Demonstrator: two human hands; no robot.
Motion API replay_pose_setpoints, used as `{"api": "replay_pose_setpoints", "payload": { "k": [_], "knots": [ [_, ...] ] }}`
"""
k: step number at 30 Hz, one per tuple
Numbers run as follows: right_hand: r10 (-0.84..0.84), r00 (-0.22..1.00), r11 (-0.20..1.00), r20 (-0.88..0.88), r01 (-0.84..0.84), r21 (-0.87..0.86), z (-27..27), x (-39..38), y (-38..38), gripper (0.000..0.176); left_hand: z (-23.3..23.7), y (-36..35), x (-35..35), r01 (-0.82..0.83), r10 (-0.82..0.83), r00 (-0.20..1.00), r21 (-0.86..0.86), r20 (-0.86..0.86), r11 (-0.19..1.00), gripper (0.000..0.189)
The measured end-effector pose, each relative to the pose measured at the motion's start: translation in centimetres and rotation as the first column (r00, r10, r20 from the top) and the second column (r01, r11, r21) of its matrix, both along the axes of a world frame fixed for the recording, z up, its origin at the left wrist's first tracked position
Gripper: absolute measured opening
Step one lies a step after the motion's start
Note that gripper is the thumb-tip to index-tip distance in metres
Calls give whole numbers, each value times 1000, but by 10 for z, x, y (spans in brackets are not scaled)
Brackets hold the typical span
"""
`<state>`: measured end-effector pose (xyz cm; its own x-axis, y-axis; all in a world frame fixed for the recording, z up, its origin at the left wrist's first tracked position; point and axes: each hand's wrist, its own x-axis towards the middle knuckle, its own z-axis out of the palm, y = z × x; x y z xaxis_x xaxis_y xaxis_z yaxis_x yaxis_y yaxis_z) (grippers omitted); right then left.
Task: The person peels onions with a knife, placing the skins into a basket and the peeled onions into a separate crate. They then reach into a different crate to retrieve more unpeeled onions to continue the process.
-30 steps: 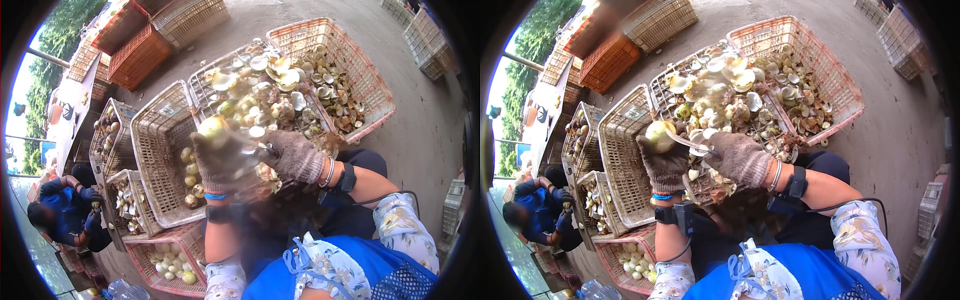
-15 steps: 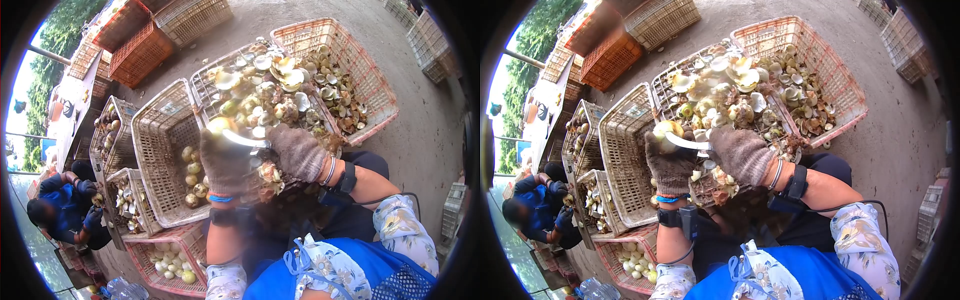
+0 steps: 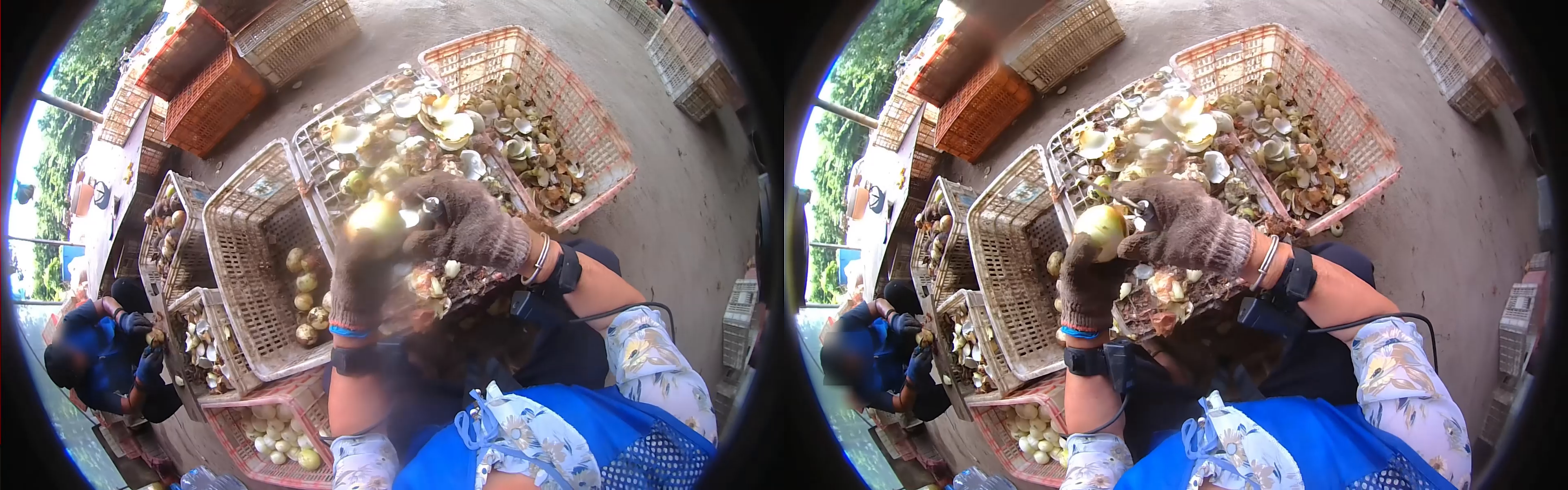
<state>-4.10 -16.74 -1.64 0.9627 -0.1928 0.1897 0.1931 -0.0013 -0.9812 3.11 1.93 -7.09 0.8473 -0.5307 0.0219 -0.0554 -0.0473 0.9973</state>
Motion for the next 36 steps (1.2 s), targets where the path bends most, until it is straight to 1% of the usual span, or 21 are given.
{"api": "replay_pose_setpoints", "payload": {
  "k": [2,3,4,6,7,8,10,11,15,20,22,24,26,27,28,30,31,32,34,35,36],
  "knots": [
    [92,973,920,211,-2,-392,-2,8,-12,47,6,2,-2,131,-137,973,-44,-188,990,57],
    [122,980,906,159,-44,-422,1,7,-14,41,17,-3,-6,156,-144,987,170,-78,973,53],
    [117,981,906,153,-43,-422,3,6,-16,41,19,-4,-8,161,-149,985,169,-83,972,53],
    [144,974,828,176,-22,-560,3,4,-19,37,19,-1,-9,169,-177,948,-56,-263,984,44],
    [165,969,845,182,-44,-532,3,3,-20,34,17,2,-8,216,-240,969,273,55,937,36],
    [162,970,847,179,-44,-530,1,2,-21,34,16,2,-9,220,-243,969,274,51,936,36],
    [177,984,809,16,-136,-572,-1,1,-21,30,19,-1,-11,257,-251,966,106,-68,961,33],
    [161,985,785,61,-91,-613,-4,1,-20,26,23,-5,-10,264,-250,934,24,-256,964,39],
    [41,999,854,21,-24,-520,-14,2,-17,23,31,-16,-12,173,-186,867,-70,-463,982,52],
    [-55,986,885,158,121,-449,-10,-1,-10,22,44,-23,-13,139,-158,911,-77,-381,987,49],
    [-38,972,809,234,167,-563,-6,-4,-9,19,49,-24,-16,94,-97,917,-28,-386,995,47],
    [-64,961,849,268,194,-492,-17,1,-9,18,51,-30,-20,12,-60,909,-117,-413,993,39],
    [-235,972,945,-24,222,-240,-25,10,-15,17,52,-32,-17,65,-64,935,-10,-349,998,29],
    [-266,956,870,122,293,-397,-26,17,-19,14,51,-33,-16,62,-79,931,-57,-358,996,24],
    [-261,957,868,126,290,-402,-27,16,-15,14,48,-32,-14,58,-77,932,-63,-355,996,24],
    [-340,918,850,202,392,-353,-22,9,-1,13,41,-28,-8,123,-127,988,54,90,991,29],
    [-296,946,892,129,322,-318,-18,8,-1,17,50,-28,-7,160,-164,974,35,155,986,37],
    [-296,946,892,130,322,-318,-21,9,-3,17,42,-22,-4,160,-163,974,35,156,987,37],
    [-215,925,863,314,330,-382,-26,10,-7,21,37,-15,1,100,-133,984,250,117,963,43],
    [-213,926,864,310,327,-384,-27,8,-8,21,35,-12,-3,137,-131,987,61,-88,989,48],
    [-156,961,908,230,232,-350,-22,4,-5,27,42,-15,-7,138,-132,987,63,-94,988,48]
  ]
}}
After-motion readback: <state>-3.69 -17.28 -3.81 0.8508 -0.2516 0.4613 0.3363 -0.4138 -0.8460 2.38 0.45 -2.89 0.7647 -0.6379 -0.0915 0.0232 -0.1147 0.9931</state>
